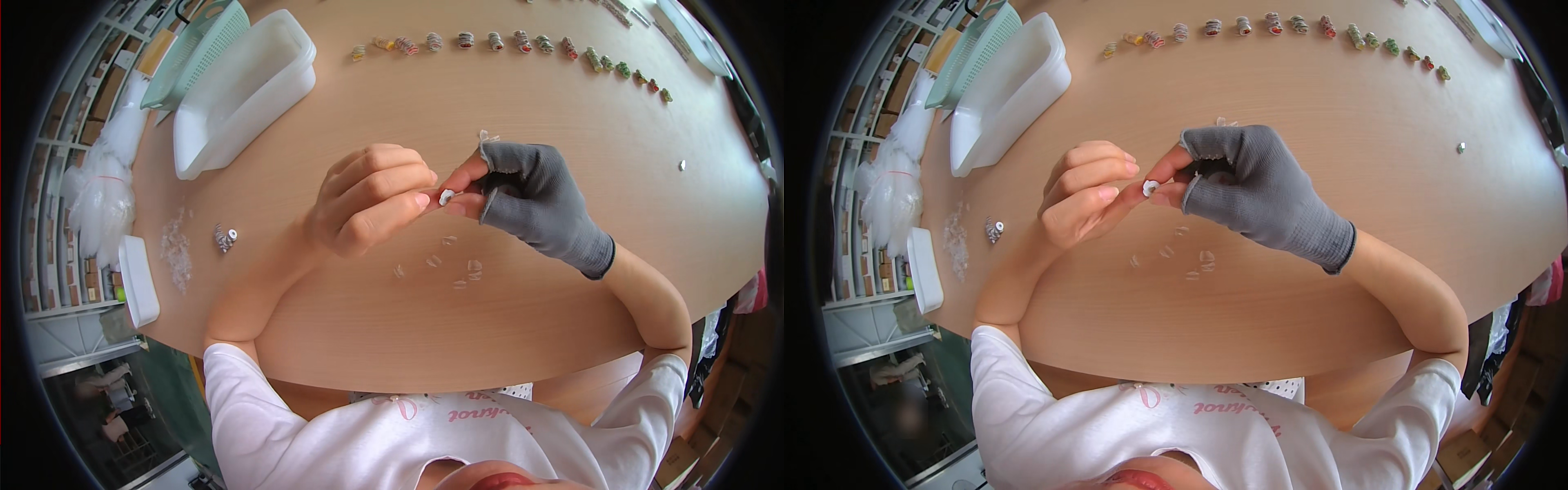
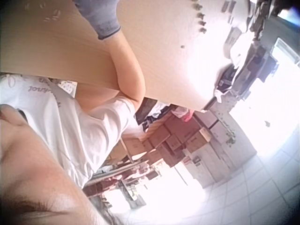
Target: The person assembles small plastic parts by hand, then organizes them into rows in a white plastic tray on a workbench.
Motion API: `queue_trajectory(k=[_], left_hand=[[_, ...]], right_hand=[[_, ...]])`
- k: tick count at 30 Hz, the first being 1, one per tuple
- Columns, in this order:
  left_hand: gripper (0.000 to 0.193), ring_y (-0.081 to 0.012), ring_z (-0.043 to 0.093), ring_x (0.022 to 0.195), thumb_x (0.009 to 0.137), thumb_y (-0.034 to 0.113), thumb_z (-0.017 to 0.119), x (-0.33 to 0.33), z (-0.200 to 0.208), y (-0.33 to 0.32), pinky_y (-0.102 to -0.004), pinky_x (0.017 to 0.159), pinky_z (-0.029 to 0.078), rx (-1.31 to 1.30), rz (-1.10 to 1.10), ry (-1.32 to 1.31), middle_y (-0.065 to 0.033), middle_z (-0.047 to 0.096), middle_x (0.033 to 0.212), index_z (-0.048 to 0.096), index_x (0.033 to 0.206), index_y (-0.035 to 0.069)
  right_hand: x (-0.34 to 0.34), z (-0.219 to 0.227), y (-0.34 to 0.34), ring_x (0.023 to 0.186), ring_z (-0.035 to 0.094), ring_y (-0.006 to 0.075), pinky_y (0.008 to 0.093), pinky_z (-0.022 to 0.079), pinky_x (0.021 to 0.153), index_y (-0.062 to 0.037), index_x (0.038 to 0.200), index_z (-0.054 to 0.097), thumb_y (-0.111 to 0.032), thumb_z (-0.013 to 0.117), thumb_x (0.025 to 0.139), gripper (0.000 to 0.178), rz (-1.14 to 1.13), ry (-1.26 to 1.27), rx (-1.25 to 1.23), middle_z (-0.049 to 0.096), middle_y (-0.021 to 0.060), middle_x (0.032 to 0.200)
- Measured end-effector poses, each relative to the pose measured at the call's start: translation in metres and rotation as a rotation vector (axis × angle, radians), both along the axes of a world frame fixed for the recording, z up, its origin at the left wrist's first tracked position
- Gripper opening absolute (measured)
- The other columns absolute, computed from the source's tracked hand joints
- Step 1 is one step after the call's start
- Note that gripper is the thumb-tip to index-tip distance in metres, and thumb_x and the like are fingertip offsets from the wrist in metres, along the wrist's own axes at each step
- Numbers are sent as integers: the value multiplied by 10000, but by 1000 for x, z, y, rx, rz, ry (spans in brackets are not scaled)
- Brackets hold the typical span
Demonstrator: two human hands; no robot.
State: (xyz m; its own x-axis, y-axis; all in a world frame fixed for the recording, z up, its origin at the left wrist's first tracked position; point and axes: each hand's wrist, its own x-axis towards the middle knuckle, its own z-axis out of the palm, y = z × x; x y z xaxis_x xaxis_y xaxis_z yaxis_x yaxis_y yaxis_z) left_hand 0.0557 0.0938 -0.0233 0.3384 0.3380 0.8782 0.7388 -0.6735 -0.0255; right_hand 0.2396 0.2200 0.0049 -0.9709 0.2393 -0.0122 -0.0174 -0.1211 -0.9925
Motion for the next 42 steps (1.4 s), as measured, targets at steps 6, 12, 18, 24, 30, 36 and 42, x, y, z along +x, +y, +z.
queue_trajectory(k=[6, 12, 18, 24, 30, 36, 42], left_hand=[[400, -234, 654, 784, 709, -15, 802, 6, 4, -1, -328, 609, 550, -53, 52, -37, -89, 646, 952, 604, 1056, 9], [340, -207, 651, 788, 692, 19, 824, 5, 9, -4, -307, 621, 541, -135, 121, 22, -47, 641, 939, 672, 996, 23], [317, -208, 648, 781, 675, 20, 830, 9, 9, -2, -309, 620, 535, -168, 118, -31, -50, 639, 891, 682, 956, 20], [272, -265, 647, 746, 680, -31, 821, 13, 17, -11, -339, 609, 522, -281, 224, 14, -113, 642, 851, 653, 893, -14], [255, -257, 628, 695, 672, 66, 835, 26, 18, -10, -352, 594, 497, -427, 306, -8, -76, 609, 757, 628, 810, 7], [228, -244, 624, 691, 698, 46, 822, 29, 15, -10, -359, 595, 484, -551, 312, -223, -82, 621, 766, 629, 818, 23], [280, -251, 650, 786, 702, 52, 823, 31, 15, -7, -345, 671, 512, -675, 275, -234, -93, 656, 846, 642, 913, 15]], right_hand=[[0, 5, 2, 747, 587, 52, 209, 470, 693, 8, 935, 731, -92, 708, 873, 120, 21, -74, 6, 690, 27, 791], [2, 10, 6, 598, 453, 19, 208, 355, 535, -10, 887, 735, -178, 731, 867, 169, 23, -212, -5, 572, -36, 666], [5, 13, 6, 583, 419, 24, 215, 329, 514, 1, 896, 728, -219, 699, 896, 222, 15, -202, -56, 525, -55, 658], [2, -5, -1, 586, 535, 131, 291, 440, 548, -52, 918, 720, -164, 706, 852, 131, -232, 47, 541, 600, 35, 682], [8, -1, 2, 651, 630, 234, 357, 499, 585, -57, 865, 655, -116, 714, 806, 102, -173, 83, 823, 650, 93, 748], [6, 4, 17, 707, 641, 287, 386, 511, 639, -57, 869, 663, -84, 653, 812, 64, -72, 161, 875, 651, 107, 759], [9, 3, 31, 783, 660, 298, 377, 526, 714, -39, 886, 675, -44, 607, 810, 102, -6, 192, 926, 678, 110, 830]])
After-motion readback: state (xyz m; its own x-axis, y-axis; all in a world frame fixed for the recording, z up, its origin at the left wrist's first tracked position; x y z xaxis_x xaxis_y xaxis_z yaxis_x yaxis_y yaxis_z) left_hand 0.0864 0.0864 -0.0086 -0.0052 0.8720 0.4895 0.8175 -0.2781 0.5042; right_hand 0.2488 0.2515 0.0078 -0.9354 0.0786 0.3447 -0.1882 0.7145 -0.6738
